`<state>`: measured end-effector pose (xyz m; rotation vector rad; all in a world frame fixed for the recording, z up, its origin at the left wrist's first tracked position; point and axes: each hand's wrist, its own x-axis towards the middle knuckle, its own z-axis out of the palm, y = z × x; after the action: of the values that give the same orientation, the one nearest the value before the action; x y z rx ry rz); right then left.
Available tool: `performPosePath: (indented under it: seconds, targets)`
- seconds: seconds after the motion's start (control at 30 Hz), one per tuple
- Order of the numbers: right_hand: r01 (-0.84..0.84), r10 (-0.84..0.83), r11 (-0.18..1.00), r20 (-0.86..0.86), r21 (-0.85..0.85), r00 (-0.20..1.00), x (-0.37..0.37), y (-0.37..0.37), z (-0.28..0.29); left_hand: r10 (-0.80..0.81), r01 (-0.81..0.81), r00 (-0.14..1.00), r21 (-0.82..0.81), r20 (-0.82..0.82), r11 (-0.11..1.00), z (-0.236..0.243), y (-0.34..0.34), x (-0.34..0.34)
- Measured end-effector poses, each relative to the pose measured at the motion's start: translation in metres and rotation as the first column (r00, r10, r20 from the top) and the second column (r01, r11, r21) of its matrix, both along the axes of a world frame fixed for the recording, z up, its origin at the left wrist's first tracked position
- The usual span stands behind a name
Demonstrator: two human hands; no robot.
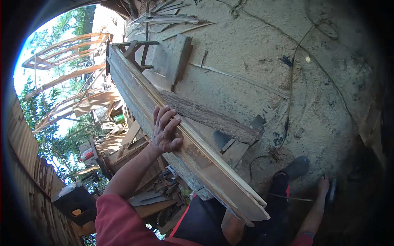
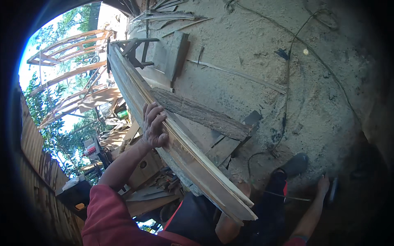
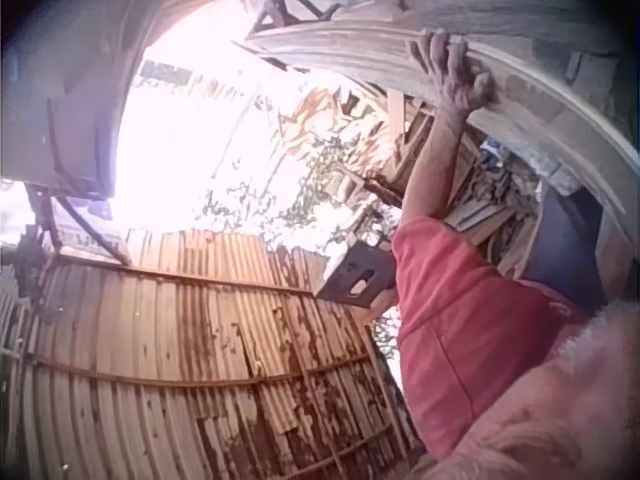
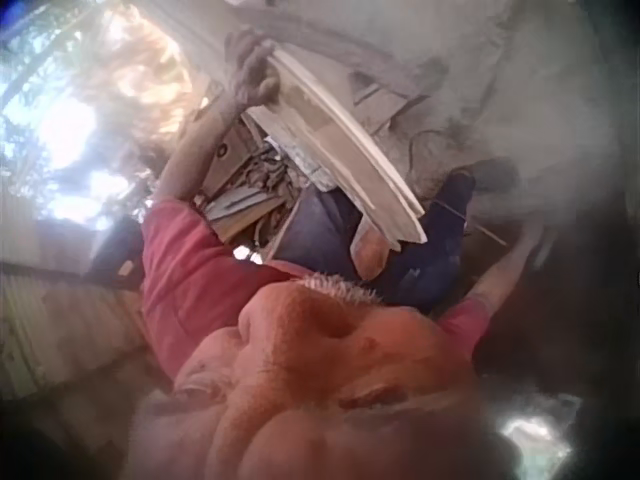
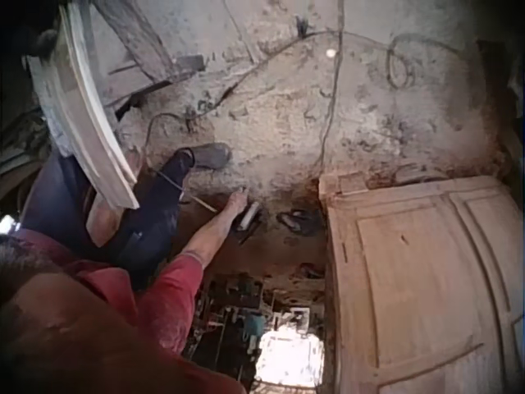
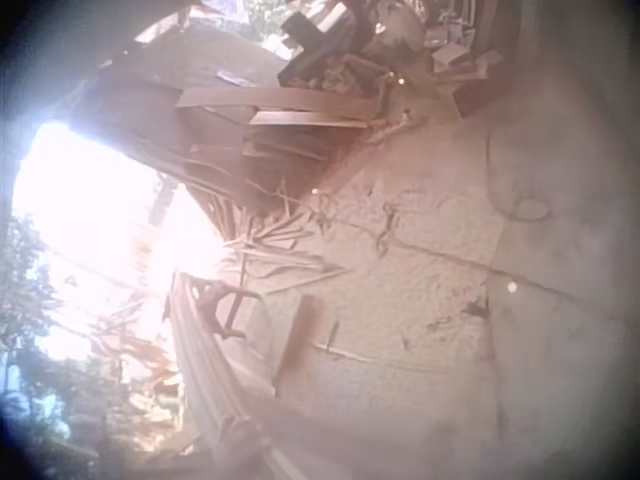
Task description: The person cuts a piece of wood using a circular saw, moves the cut piece aside, and then aligns several thin wooden planks on a workbench.
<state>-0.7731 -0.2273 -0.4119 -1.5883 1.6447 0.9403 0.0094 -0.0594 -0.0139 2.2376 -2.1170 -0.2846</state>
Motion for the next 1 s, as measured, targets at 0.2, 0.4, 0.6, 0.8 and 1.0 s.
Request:
performPosePath:
  seconds: [0.2,0.4,0.6,0.8,1.0]
  targets:
    - [-0.168,0.182,0.976,-0.096,0.140,0.979,0.035,-0.015,-0.013,0.050,-0.050,0.998,-0.004,-0.033,0.999,0.002,0.014,0.007]
    - [-0.358,0.375,0.927,0.245,-0.112,0.894,0.265,-0.049,0.029,0.075,-0.074,0.996,0.021,-0.040,0.997,0.009,0.015,0.008]
    - [-0.421,0.783,0.619,0.474,-0.664,0.403,0.555,-0.099,0.045,0.082,-0.080,0.994,0.035,-0.068,0.996,0.004,0.016,0.007]
    - [-0.536,0.843,0.509,0.264,-0.674,0.468,0.623,-0.060,-0.030,0.142,-0.136,0.985,0.062,-0.096,0.989,0.004,0.018,0.000]
    - [-0.554,0.799,0.587,0.311,-0.590,0.515,0.614,-0.046,-0.056,0.136,-0.129,0.983,0.065,-0.121,0.989,0.006,0.011,0.005]
